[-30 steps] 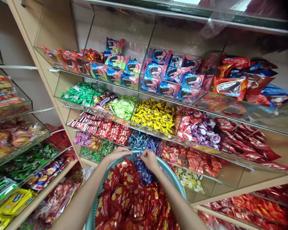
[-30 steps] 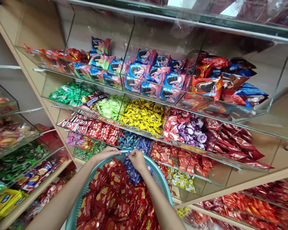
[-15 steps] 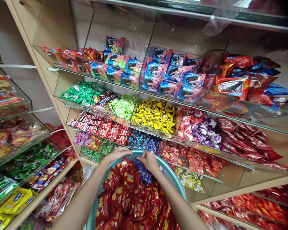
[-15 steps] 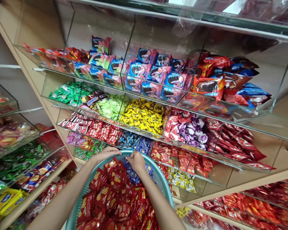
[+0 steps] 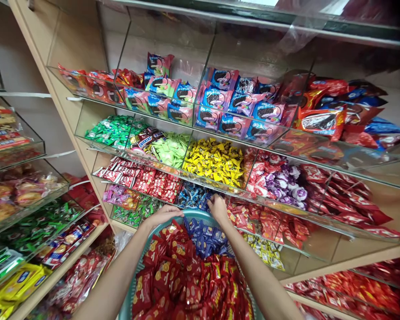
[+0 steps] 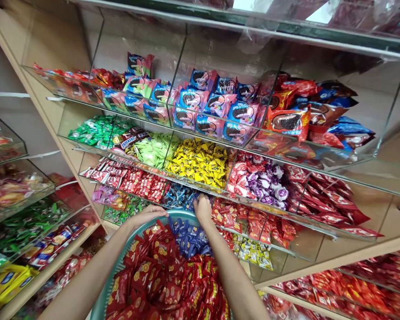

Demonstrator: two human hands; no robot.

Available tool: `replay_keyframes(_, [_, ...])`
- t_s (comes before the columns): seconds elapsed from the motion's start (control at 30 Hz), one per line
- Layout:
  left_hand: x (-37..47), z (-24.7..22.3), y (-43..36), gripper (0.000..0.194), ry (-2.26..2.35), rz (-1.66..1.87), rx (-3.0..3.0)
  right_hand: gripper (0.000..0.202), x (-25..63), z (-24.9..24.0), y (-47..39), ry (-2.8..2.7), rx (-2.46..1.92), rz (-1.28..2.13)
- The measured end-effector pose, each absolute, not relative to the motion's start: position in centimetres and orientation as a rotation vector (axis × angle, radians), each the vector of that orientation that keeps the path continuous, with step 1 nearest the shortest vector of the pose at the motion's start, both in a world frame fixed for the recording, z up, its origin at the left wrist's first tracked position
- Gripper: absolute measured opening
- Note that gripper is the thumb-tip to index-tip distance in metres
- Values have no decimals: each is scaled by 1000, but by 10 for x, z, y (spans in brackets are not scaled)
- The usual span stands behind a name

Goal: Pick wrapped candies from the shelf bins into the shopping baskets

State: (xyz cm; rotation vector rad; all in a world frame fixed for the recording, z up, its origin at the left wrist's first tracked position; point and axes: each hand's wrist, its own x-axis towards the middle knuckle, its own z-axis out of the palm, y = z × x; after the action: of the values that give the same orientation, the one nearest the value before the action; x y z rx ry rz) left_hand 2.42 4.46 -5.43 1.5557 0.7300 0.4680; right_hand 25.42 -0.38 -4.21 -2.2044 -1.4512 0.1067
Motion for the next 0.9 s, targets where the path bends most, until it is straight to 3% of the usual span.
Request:
replay_keyframes(0.2, [24,-53,44,39,740,469,1563,36,256,-62,16,-1383,-2374,143])
replay_keyframes(0.7, [25,-57,48,38,728,466,1556,36,255,-71,11,-1269,-2327,175])
replay_keyframes(0.9, [25,-54,48,38,728,449,1581,34,256,-69,5,-1230,-1957,137])
